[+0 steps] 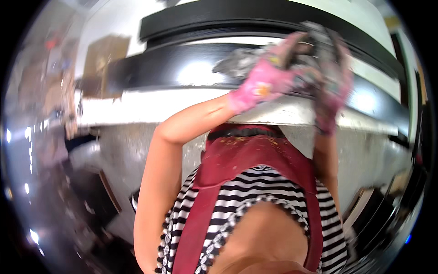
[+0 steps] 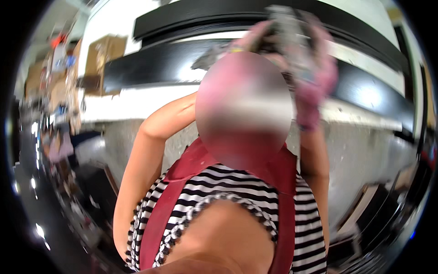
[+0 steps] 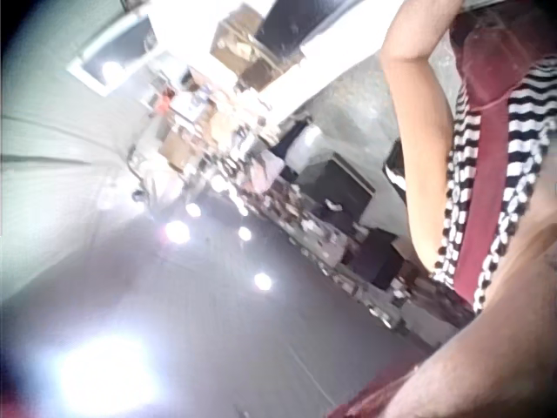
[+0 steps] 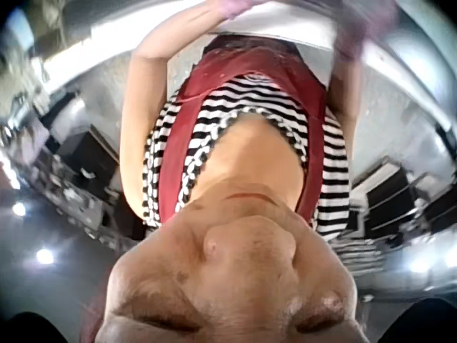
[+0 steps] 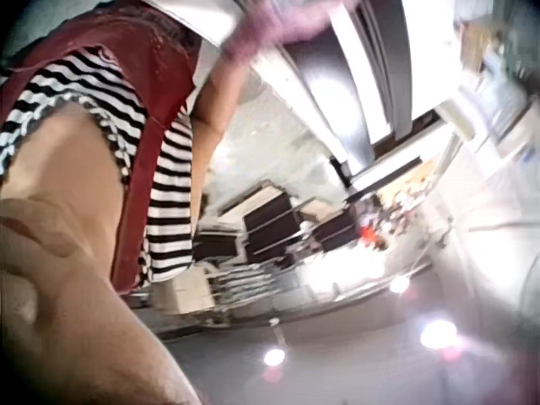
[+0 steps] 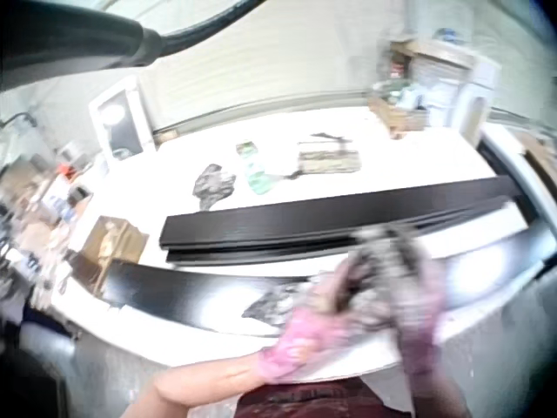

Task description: The person applies dark stain to a long, curved wooden panel using a brush and wipes the surface with a cloth. The person repeatedly applies stain and wipes the panel, working along its length.

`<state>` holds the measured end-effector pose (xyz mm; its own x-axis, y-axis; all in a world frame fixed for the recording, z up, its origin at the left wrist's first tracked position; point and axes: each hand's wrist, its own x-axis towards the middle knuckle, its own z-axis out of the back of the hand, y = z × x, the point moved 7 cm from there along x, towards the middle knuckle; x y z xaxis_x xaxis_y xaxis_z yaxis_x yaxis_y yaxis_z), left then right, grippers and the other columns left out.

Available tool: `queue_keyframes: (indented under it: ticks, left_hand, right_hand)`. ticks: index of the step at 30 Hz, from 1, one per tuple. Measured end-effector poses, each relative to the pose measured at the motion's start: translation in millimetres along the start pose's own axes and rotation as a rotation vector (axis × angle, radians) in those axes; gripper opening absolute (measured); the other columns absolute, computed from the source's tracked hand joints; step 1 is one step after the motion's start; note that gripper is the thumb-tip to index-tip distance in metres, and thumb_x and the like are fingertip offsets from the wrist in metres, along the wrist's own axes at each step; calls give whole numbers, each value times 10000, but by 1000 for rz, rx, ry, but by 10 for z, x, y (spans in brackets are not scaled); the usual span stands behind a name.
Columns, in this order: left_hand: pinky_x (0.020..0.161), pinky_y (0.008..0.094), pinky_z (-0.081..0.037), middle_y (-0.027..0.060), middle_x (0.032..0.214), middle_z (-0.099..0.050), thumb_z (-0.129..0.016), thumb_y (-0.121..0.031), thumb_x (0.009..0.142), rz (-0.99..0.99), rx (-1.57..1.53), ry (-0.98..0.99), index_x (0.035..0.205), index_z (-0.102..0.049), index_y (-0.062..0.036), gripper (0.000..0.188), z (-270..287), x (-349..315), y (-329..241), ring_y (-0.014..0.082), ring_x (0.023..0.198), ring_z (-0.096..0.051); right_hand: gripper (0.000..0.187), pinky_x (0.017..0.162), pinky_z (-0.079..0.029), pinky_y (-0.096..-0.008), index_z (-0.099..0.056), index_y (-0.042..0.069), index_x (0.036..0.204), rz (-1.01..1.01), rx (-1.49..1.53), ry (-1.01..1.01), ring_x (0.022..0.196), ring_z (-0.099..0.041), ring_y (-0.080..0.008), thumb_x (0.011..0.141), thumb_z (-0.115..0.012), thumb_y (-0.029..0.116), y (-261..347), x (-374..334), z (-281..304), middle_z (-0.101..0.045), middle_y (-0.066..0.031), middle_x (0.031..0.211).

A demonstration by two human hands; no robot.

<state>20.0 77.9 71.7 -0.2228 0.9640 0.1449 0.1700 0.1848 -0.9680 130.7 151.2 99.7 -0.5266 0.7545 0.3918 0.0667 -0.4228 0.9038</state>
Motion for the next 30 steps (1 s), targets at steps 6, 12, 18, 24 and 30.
queue_keyframes:
  ticks: [6, 12, 18, 24, 30]
  left_hand:
    - [955, 311, -452, 127, 1237, -557, -660, -229, 899, -52, 184, -330, 1363, -419, 5, 573, 1431, -318, -228, 197, 1128, -567]
    - [945, 307, -453, 137, 1242, -566, -694, -298, 877, 107, 415, -327, 1351, -447, 16, 620, 2027, -534, -63, 224, 1133, -580]
    - [821, 227, -426, 82, 1224, -577, -639, -334, 902, 171, 509, -279, 1343, -465, -2, 579, 2118, -603, 4, 120, 969, -550]
    - [914, 314, -432, 119, 1169, -601, -520, -319, 970, 67, 646, -216, 1259, -524, 29, 452, 1904, -304, 125, 198, 1047, -569]
    - [949, 344, -480, 148, 1112, -637, -415, -342, 1017, 5, 741, -157, 1284, -522, 70, 502, 1277, 413, 403, 225, 1019, -622]
  right_hand:
    - [461, 1042, -355, -433, -577, 132, 1285, 382, -805, 216, 1177, -509, -281, 868, -512, 316, 57, 132, -735, -589, -121, 1240]
    - [438, 1002, -305, -526, -605, 137, 1216, 162, -837, 470, 1227, -396, -374, 887, -458, 387, -561, -135, -1023, -509, -140, 1306]
    - [350, 825, -477, -467, -628, 94, 1144, -147, -1261, 60, 936, -584, -336, 837, -507, 210, -1263, 192, 1041, -627, -158, 1072]
    - [341, 902, -503, -367, -612, 111, 1178, -39, -1413, -142, 1037, -603, -266, 852, -519, 144, -1034, 310, 1857, -630, -104, 1154]
    - [493, 1090, -366, -444, -522, 72, 1306, 378, -777, 122, 1287, -464, -325, 868, -535, 297, -656, -586, -824, -504, -143, 1367]
